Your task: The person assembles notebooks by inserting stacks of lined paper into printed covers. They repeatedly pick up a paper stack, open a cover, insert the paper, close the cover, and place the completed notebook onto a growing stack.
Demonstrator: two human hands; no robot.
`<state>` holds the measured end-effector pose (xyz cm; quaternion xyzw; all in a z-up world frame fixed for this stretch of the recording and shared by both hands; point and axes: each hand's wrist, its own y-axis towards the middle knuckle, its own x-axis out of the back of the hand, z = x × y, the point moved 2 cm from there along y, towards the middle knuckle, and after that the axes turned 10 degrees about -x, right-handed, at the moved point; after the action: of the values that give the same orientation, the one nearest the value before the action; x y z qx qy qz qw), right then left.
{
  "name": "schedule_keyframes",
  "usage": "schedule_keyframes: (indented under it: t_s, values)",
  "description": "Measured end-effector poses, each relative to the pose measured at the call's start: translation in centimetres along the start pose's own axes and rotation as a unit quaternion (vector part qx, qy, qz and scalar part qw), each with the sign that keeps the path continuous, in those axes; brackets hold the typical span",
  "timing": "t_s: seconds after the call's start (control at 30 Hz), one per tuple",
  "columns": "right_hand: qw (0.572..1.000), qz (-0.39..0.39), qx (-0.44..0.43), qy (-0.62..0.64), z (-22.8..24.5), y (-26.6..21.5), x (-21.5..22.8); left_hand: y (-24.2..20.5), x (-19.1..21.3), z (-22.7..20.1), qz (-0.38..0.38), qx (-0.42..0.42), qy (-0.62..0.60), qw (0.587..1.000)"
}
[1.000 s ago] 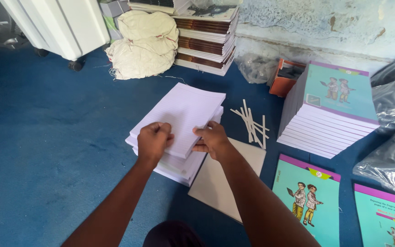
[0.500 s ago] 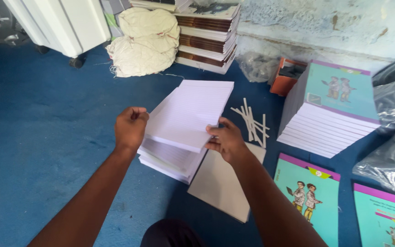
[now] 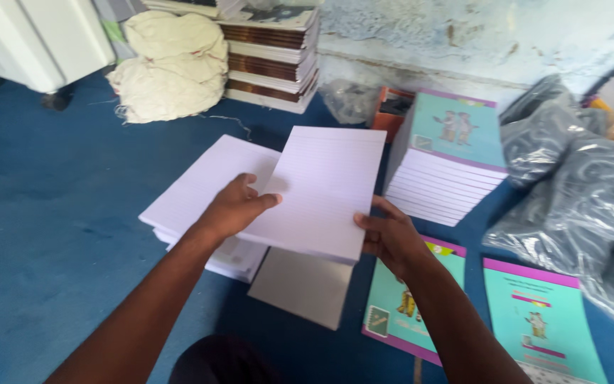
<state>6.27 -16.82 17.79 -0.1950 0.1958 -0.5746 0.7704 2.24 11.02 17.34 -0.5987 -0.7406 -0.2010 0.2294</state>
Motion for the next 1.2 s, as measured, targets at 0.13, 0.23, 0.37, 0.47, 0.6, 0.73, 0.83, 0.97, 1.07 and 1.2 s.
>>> schedule_keyframes:
  t_s: [0.13, 0.23, 0.37, 0.47, 0.6, 0.73, 0.83, 0.97, 1.07, 1.2]
  values:
    - [1.0, 0.016, 0.013, 0.004, -1.1, -1.2, 4.6, -0.2, -3.6, -1.6, 0.053, 0.066, -0.1, 0.991]
    - [0.999, 0.032, 0.027, 0.0, -2.6, -1.5, 8.3, -0.8, -6.6, -1.8, 0.113, 0.114, -0.199, 0.967]
    - [0.998, 0.05, 0.033, 0.013, -4.9, -1.6, 11.9, -1.8, -10.9, -1.4, 0.168, 0.138, -0.377, 0.901]
    - [1.0, 0.01, -0.016, 0.023, -6.8, -1.8, 13.5, -2.7, -14.0, -1.0, 0.187, 0.186, -0.433, 0.862]
    - [0.999, -0.004, -0.052, 0.007, -9.1, -2.2, 14.7, -3.8, -16.7, -0.8, 0.191, 0.182, -0.443, 0.857]
    - [0.997, 0.001, -0.077, 0.019, -11.3, -2.0, 15.3, -5.0, -18.2, -0.5, 0.173, 0.168, -0.389, 0.889]
    - [0.996, 0.004, -0.092, 0.01, -12.7, -1.7, 15.5, -5.7, -18.9, 0.1, 0.165, 0.171, -0.341, 0.91]
    - [0.994, 0.015, -0.109, 0.015, -13.3, -1.7, 15.6, -6.3, -19.5, 0.7, 0.157, 0.166, -0.312, 0.922]
    - [0.992, 0.01, -0.129, 0.01, -13.9, -1.8, 15.4, -6.7, -19.8, 0.9, 0.15, 0.16, -0.286, 0.933]
    - [0.992, 0.011, -0.123, 0.011, -15.0, -1.5, 15.3, -6.9, -20.4, 1.1, 0.142, 0.158, -0.277, 0.937]
